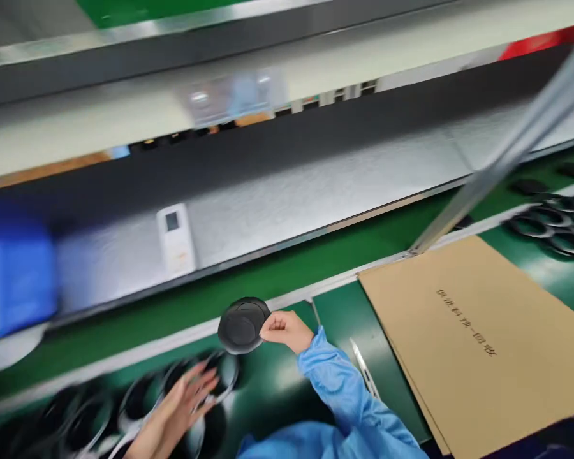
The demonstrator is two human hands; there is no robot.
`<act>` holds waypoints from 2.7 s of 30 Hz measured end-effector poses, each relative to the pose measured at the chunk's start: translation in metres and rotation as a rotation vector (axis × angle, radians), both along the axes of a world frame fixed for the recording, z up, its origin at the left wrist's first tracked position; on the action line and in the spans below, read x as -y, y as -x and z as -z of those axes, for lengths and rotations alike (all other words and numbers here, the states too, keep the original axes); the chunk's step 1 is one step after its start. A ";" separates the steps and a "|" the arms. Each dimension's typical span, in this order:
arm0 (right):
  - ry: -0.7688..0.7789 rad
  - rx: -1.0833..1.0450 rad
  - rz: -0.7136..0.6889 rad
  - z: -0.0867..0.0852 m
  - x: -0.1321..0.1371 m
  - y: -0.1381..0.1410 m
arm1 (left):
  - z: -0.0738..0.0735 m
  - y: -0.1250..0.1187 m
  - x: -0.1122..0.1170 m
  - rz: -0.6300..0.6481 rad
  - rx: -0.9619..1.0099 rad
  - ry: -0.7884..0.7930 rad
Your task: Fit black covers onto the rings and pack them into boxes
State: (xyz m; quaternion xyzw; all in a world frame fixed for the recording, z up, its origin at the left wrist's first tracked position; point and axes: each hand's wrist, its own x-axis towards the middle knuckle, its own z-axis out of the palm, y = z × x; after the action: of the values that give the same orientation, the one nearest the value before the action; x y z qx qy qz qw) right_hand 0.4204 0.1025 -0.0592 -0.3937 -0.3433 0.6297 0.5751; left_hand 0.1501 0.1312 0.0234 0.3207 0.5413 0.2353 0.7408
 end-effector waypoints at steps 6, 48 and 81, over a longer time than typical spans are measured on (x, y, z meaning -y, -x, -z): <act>-0.176 0.089 -0.227 -0.066 0.044 0.080 | -0.030 0.030 0.051 -0.195 0.334 -0.049; 0.114 0.182 0.330 -0.102 0.141 0.311 | -0.055 0.194 0.182 -0.423 0.471 -0.117; 0.220 -0.069 0.006 -0.107 0.121 0.330 | -0.053 0.235 0.146 -0.233 0.599 -0.296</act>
State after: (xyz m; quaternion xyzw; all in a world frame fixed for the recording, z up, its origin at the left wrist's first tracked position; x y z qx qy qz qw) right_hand 0.0902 -0.0185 0.0475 -0.4335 -0.2509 0.6751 0.5416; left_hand -0.0850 -0.0144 0.0760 0.2773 0.2932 0.4776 0.7804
